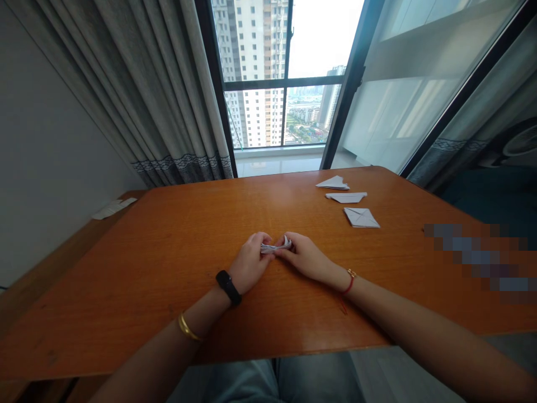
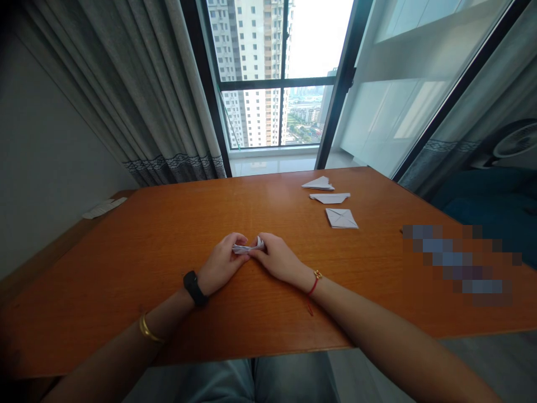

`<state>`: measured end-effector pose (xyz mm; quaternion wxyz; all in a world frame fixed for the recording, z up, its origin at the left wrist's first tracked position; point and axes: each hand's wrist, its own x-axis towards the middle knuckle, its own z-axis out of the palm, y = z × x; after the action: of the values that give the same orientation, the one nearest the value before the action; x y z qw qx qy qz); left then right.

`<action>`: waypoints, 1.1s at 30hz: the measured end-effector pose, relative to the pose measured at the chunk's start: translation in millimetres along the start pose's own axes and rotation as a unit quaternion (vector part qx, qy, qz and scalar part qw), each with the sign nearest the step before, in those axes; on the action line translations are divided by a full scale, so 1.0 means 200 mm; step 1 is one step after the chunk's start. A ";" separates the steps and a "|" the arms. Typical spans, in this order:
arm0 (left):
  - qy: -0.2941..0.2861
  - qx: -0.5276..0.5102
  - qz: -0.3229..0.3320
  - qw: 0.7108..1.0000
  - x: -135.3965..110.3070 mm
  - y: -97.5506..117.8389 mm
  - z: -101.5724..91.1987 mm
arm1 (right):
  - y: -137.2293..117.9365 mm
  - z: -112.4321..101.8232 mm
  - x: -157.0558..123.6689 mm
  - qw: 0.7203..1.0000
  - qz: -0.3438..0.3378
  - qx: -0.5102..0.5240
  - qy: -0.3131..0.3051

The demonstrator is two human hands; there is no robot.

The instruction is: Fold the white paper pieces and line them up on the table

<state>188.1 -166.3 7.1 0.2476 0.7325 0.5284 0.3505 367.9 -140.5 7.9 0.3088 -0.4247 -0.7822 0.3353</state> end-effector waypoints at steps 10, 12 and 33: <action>0.009 -0.003 -0.038 0.999 0.00 -0.01 0.02 | 0.02 0.00 0.01 1.000 0.011 0.017 0.009; 0.011 0.016 -0.039 0.999 0.00 0.00 0.01 | 0.00 0.00 0.01 1.000 0.007 0.005 0.006; -0.063 -0.218 -0.056 0.972 -0.02 0.04 0.00 | 0.05 -0.51 -0.06 0.990 0.097 0.051 -0.093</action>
<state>192.1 -171.9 12.2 0.4534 0.6507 0.4633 0.3954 455.8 -119.2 57.3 0.2219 -0.4493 -0.7444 0.4412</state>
